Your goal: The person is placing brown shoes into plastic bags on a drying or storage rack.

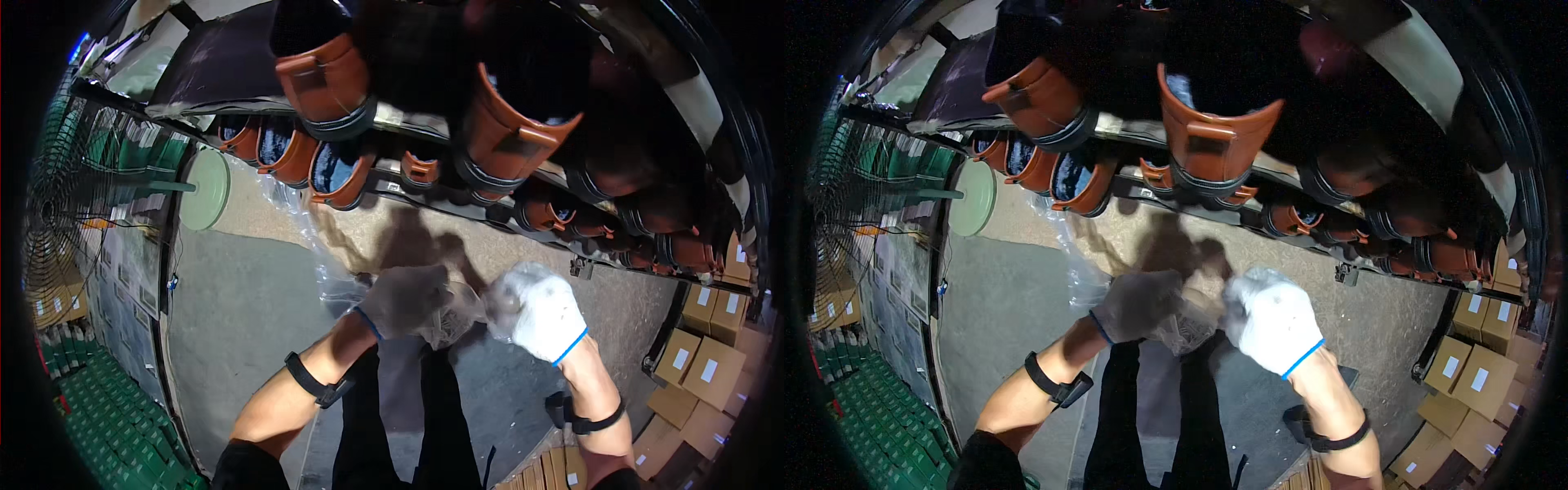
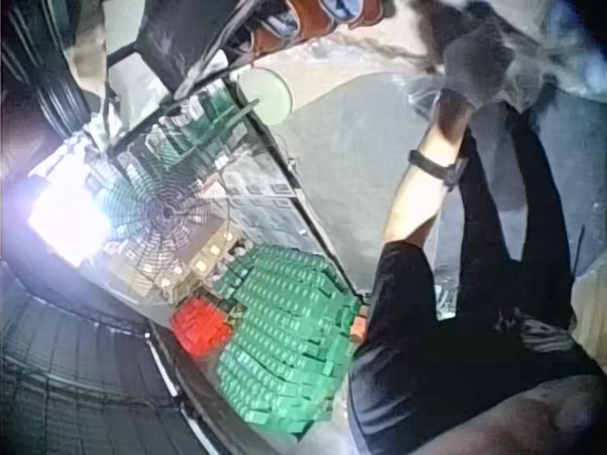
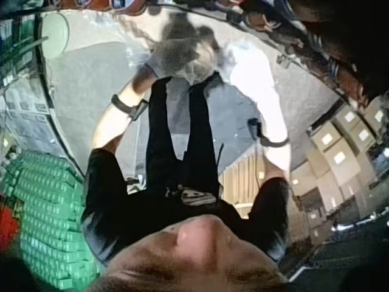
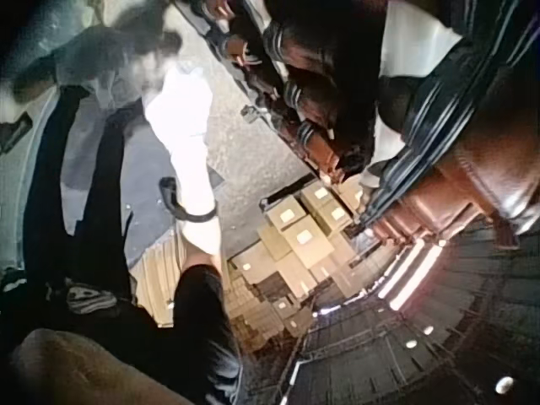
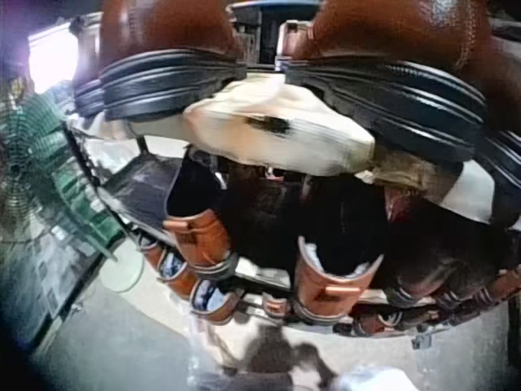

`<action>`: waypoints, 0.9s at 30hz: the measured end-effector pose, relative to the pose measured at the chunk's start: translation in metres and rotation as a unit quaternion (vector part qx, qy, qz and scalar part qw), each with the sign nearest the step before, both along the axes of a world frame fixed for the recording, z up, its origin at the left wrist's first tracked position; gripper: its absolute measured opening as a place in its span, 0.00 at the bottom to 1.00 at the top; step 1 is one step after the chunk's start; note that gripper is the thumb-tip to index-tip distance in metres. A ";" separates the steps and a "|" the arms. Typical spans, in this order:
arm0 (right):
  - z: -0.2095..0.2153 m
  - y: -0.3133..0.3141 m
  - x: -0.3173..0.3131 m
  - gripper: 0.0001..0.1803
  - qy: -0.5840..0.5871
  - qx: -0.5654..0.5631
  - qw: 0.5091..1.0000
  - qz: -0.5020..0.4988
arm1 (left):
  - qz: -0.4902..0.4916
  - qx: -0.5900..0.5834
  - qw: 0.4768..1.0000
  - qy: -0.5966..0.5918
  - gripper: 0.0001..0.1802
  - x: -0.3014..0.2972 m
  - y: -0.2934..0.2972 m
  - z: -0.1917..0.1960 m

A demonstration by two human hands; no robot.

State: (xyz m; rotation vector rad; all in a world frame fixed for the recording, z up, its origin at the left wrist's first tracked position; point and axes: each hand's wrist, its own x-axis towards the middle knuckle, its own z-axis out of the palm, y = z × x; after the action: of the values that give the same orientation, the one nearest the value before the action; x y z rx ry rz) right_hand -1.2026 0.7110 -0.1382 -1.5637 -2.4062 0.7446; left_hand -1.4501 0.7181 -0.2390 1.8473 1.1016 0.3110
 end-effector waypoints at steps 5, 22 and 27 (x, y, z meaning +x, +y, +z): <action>-0.027 -0.064 0.166 0.13 -0.068 0.066 0.979 -0.178 | 0.088 0.119 0.973 -0.175 0.15 0.037 0.051 -0.011; -0.095 0.095 0.007 0.09 -0.188 0.202 0.934 -0.227 | 0.084 0.232 0.966 0.073 0.08 0.112 0.043 -0.031; -0.074 0.060 -0.025 0.15 -0.108 0.243 0.960 -0.090 | 0.052 0.165 0.978 0.120 0.14 0.084 0.043 -0.027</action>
State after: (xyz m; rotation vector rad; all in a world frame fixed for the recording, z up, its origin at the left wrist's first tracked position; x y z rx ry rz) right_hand -1.2276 0.7711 -0.2120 -1.6762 -2.2973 -0.0596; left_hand -1.3665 0.7612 -0.2662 2.1661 1.3812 0.3536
